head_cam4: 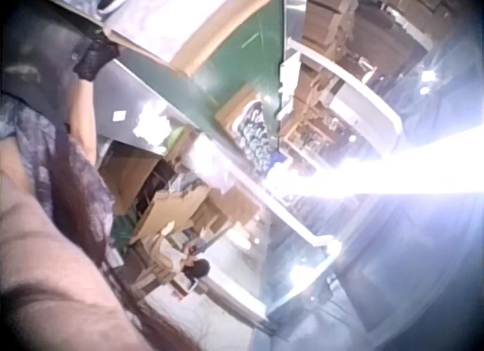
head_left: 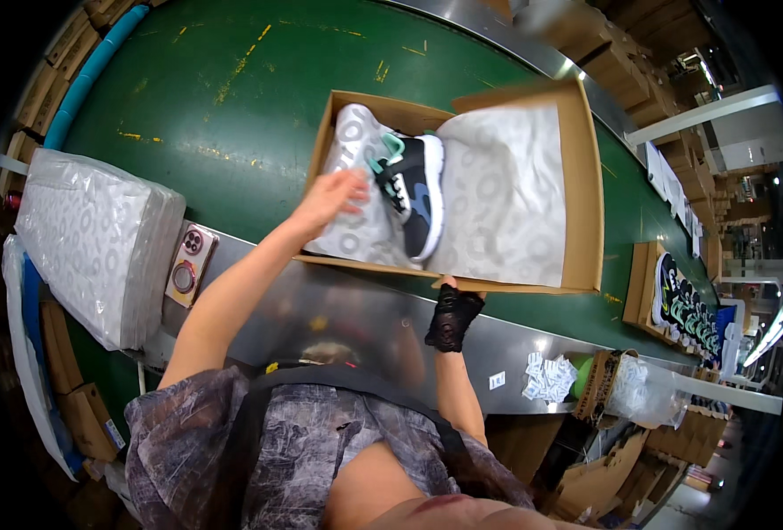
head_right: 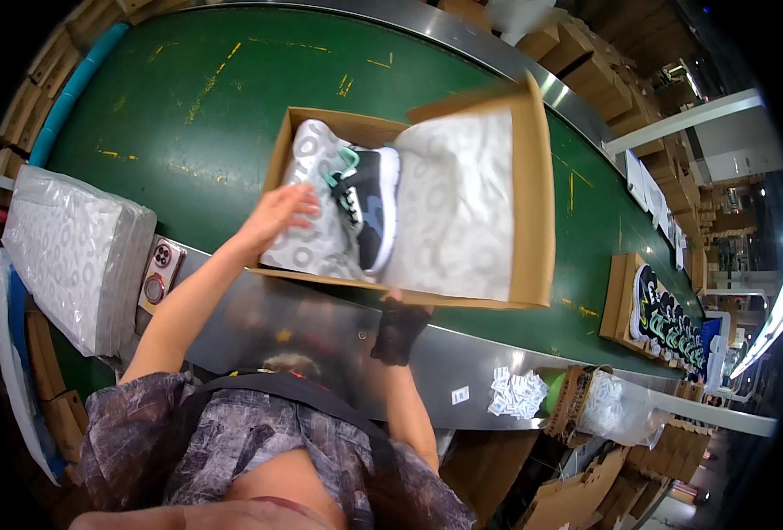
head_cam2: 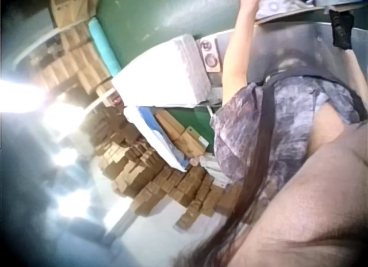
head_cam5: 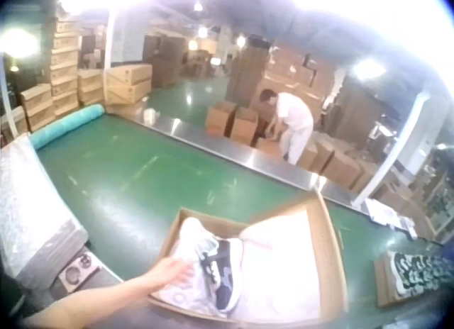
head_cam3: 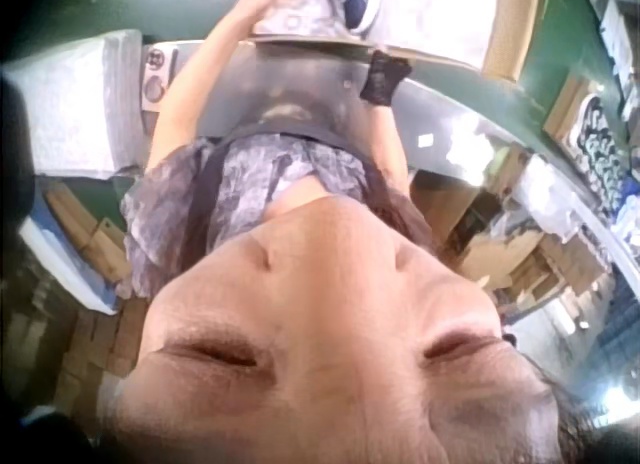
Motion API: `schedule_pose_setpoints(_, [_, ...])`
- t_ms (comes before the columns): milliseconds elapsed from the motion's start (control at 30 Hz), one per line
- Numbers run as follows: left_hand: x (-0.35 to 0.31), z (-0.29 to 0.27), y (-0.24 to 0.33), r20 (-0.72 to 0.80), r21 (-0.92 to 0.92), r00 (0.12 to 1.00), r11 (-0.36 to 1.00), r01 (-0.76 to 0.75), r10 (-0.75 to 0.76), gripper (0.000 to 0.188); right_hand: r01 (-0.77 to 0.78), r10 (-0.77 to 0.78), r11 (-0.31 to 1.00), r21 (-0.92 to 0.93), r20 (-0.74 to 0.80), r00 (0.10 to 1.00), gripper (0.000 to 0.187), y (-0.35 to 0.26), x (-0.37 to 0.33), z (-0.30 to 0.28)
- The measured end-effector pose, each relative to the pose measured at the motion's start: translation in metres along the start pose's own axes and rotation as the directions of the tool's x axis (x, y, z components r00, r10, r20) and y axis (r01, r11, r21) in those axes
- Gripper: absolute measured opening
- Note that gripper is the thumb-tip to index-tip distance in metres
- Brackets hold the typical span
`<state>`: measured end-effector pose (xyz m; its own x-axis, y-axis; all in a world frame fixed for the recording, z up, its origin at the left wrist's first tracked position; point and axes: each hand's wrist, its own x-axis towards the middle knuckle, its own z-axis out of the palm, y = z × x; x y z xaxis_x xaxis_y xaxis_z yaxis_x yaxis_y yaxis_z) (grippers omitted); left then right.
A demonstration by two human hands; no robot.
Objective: The person repeatedly picks up pairs of sneakers from a conveyor belt, places them into cardboard shoe boxes with tissue paper, closes the boxes, and moves them down the line. The process is repeated for multiple pairs.
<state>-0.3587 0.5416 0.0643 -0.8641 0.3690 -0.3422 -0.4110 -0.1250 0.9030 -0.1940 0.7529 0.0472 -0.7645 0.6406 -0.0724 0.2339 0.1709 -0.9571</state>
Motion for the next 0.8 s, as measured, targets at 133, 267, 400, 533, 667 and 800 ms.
schedule_pose_setpoints(133, [-0.020, -0.039, 0.014, -0.454, 0.100, 0.879, 0.988, -0.114, 0.147, 0.061, 0.619, -0.503, 0.485, -0.618, 0.382, 0.775, 0.062, -0.024, 0.009, 0.022])
schedule_pose_setpoints(267, [-0.014, -0.045, -0.037, -0.268, 0.708, 0.899, 0.704, -0.061, 0.347, 0.054, 0.696, -0.433, 0.190, -0.693, 0.577, 0.693, 0.074, 0.009, 0.007, 0.038])
schedule_pose_setpoints(400, [0.000, -0.070, -0.034, -0.189, 0.302, 0.982, 0.950, 0.073, -0.015, 0.047, 0.701, -0.334, 0.246, -0.669, 0.621, 0.709, 0.074, -0.007, 0.002, 0.037])
schedule_pose_setpoints(533, [-0.008, -0.063, -0.008, -0.012, -0.251, 0.987, 0.956, 0.151, -0.159, 0.055, 0.756, -0.344, 0.260, -0.600, 0.674, 0.653, 0.073, -0.033, 0.002, 0.030])
schedule_pose_setpoints(667, [-0.019, -0.067, -0.006, 0.176, -0.426, 0.982, 0.894, 0.140, -0.070, 0.065, 0.832, -0.476, 0.192, -0.520, 0.692, 0.542, 0.064, -0.091, 0.003, 0.020])
schedule_pose_setpoints(800, [-0.085, -0.056, 0.000, 0.099, -0.489, 0.989, 0.871, -0.045, 0.107, 0.067, 0.914, -0.798, 0.132, -0.383, 0.507, 0.327, 0.057, -0.106, 0.011, 0.000])
